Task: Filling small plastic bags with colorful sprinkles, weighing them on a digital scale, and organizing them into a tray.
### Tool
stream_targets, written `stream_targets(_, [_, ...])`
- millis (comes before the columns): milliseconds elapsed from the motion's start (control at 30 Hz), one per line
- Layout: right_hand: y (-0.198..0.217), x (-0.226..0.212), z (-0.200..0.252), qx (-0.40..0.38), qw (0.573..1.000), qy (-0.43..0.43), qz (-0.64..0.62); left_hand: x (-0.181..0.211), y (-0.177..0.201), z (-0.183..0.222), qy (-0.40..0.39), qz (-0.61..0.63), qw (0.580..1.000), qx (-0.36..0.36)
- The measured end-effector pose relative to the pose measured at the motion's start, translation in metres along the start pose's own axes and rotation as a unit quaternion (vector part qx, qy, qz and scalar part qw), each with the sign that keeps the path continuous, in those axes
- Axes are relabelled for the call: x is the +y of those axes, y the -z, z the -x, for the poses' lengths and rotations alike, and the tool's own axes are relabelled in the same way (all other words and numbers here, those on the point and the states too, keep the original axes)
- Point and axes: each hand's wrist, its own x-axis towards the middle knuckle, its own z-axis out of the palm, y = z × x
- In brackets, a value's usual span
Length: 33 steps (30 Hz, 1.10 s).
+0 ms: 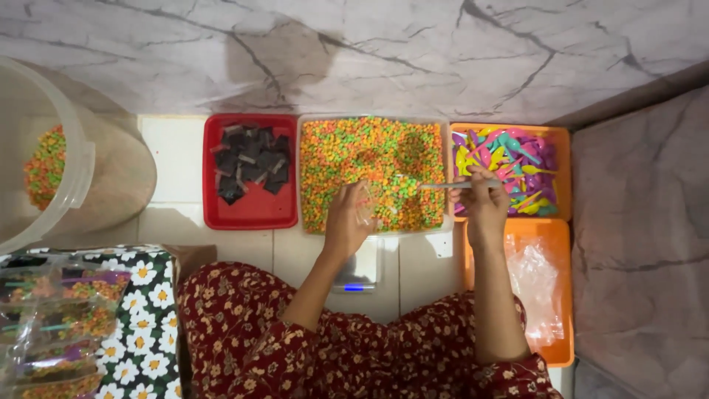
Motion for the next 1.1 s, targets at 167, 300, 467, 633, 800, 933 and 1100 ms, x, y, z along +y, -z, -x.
stream_targets(167, [-0.025,-0.030,0.017,-0.041,0.995,0.077,0.050,0.022,-0.011,-0.016,-0.043,-0.002,0.999,0.010])
stream_targets(300, [-0.048,-0.050,0.050,-0.070,0.943,0.227,0.232,0.024,-0.019,-0.016,-0.073,-0.013,0.997,-0.012])
stream_targets(467, [-0.048,-0.050,0.072,-0.055,0.900,0.315,0.296,0.011,-0.019,-0.012,-0.052,0.034,0.998,-0.030])
stream_targets(633, [-0.014,0.004,0.053,0.009,0.934,0.262,0.241,-0.013,-0.004,-0.005,-0.047,0.000,0.998,0.032])
stream_targets(800, [-0.014,0.038,0.063,-0.005,0.914,0.148,0.377,-0.019,0.018,0.014,-0.066,0.058,0.992,0.092])
stream_targets(933, [-0.020,0.122,0.050,0.038,0.932,0.147,0.330,-0.016,0.028,0.024,-0.040,0.091,0.992,0.080])
stream_targets(1100, [-0.017,0.177,0.032,0.046,0.994,-0.095,0.008,-0.038,0.015,0.024,-0.055,0.072,0.993,0.080])
